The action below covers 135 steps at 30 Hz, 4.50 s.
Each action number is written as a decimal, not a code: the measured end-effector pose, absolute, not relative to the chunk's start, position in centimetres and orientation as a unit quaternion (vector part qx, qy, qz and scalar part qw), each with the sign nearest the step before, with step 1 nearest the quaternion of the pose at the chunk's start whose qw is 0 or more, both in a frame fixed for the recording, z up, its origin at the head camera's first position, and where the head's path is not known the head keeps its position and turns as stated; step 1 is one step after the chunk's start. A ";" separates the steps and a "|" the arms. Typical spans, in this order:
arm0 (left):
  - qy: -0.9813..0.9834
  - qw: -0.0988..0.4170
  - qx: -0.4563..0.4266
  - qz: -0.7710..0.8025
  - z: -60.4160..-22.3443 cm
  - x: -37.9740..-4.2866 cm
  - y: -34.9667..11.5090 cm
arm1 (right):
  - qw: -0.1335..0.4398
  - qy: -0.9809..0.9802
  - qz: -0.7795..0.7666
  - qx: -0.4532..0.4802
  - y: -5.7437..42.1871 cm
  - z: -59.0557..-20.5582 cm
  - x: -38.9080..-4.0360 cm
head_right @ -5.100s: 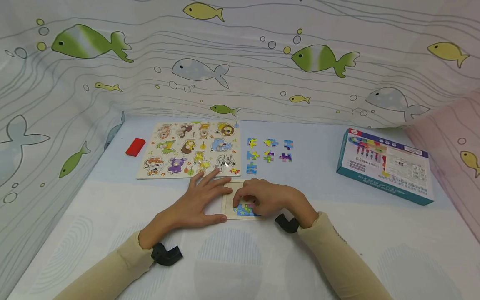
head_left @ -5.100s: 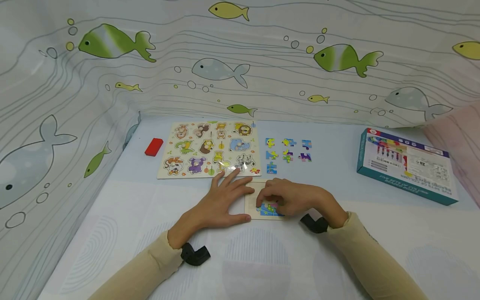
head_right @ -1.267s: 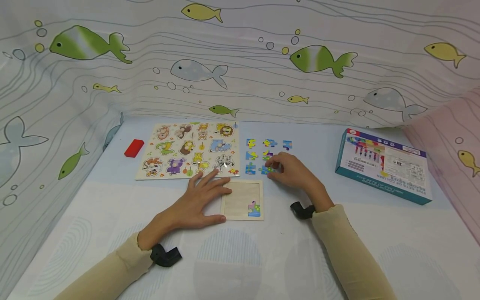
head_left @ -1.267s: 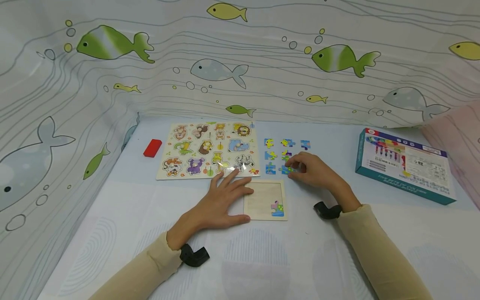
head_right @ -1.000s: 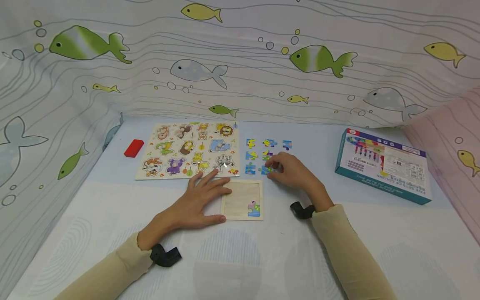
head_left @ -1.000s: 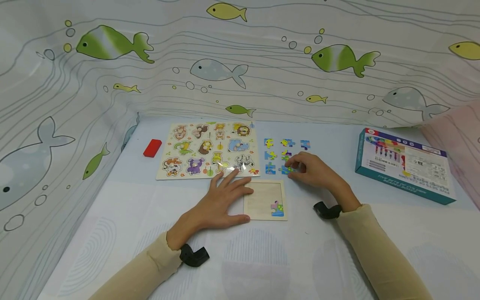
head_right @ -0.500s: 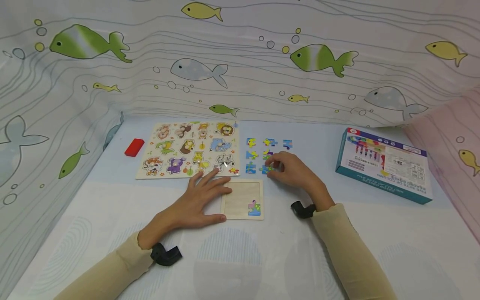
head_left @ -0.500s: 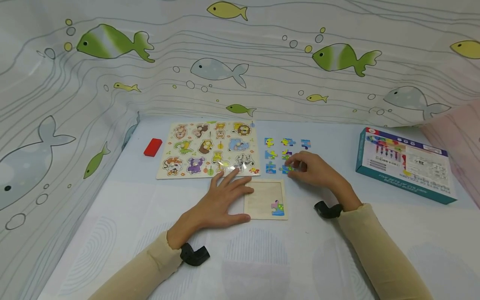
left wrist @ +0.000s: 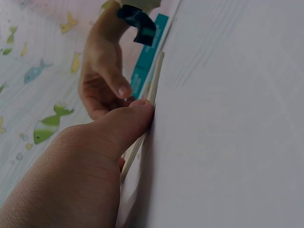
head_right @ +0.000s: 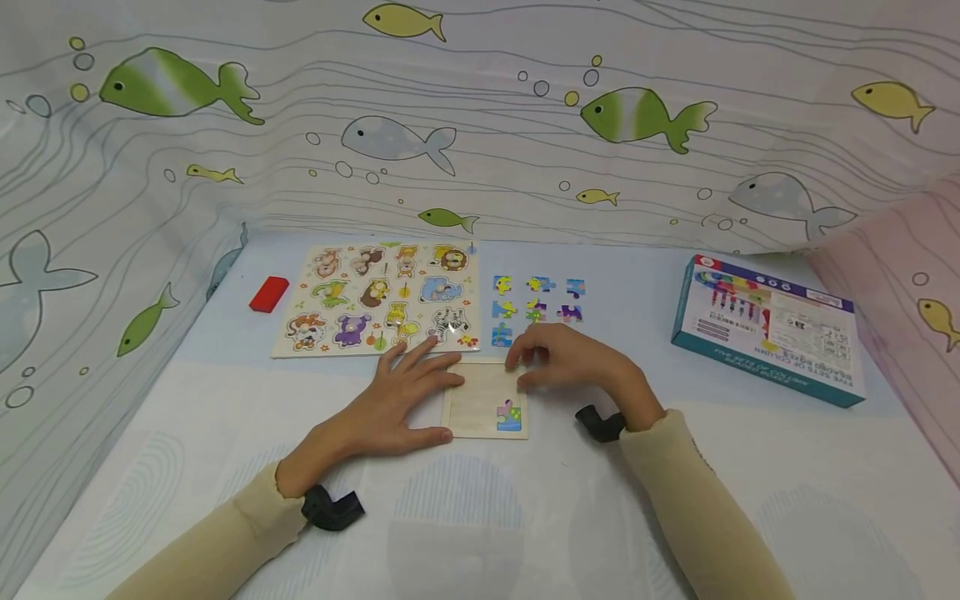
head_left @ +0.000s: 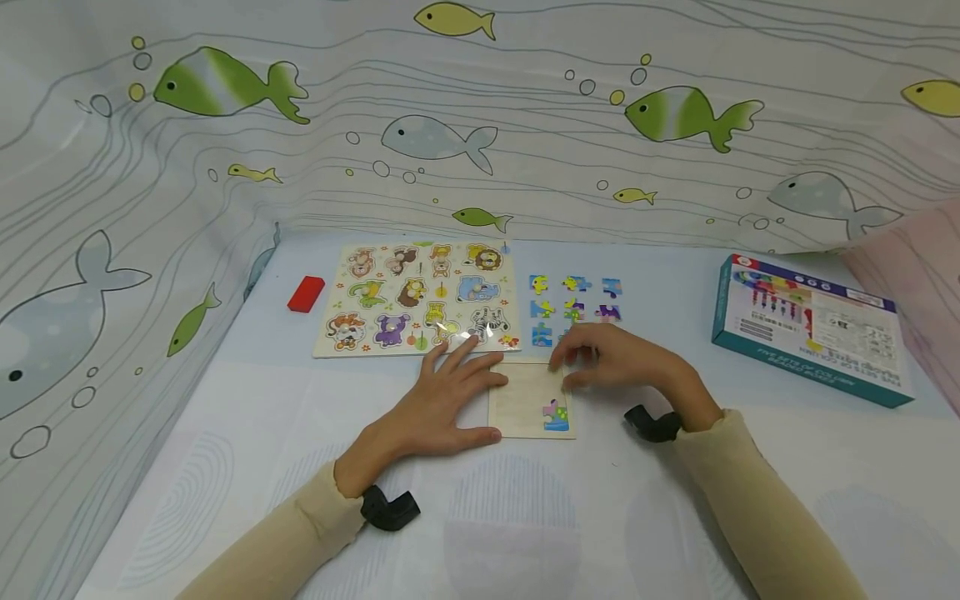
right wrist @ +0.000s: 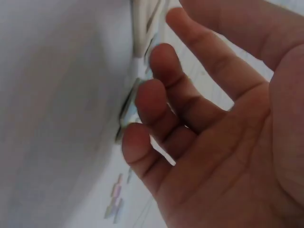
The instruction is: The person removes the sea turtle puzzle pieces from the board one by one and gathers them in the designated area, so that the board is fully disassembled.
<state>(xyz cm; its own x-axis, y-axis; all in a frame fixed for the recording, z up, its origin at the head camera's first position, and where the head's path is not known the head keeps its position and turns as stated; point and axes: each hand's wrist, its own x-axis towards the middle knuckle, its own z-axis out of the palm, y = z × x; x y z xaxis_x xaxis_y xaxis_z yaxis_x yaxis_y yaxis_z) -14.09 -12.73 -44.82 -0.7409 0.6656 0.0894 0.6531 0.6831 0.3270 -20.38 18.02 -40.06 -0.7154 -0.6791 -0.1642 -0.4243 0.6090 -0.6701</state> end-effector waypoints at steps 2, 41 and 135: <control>0.917 0.018 0.359 0.172 -44.8 -14.1 -12.7 | 0.225 0.868 -0.304 -0.323 17.8 -39.7 -20.0; 0.912 0.021 0.361 0.193 -44.9 -14.2 -12.8 | 0.269 0.853 -0.238 -0.378 15.4 -39.6 -17.7; 0.904 -0.008 0.383 0.190 -45.3 -14.4 -13.1 | 0.129 0.925 -0.286 -0.213 24.0 -41.3 -22.5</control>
<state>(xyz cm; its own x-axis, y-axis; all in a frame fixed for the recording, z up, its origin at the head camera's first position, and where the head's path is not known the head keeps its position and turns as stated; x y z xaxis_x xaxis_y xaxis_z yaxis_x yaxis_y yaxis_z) -14.40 -13.12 -45.29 -0.7062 0.6896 0.1606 0.6958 0.6340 0.3375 -22.52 23.98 -41.30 -0.8762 -0.4673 -0.1176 -0.3195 0.7461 -0.5842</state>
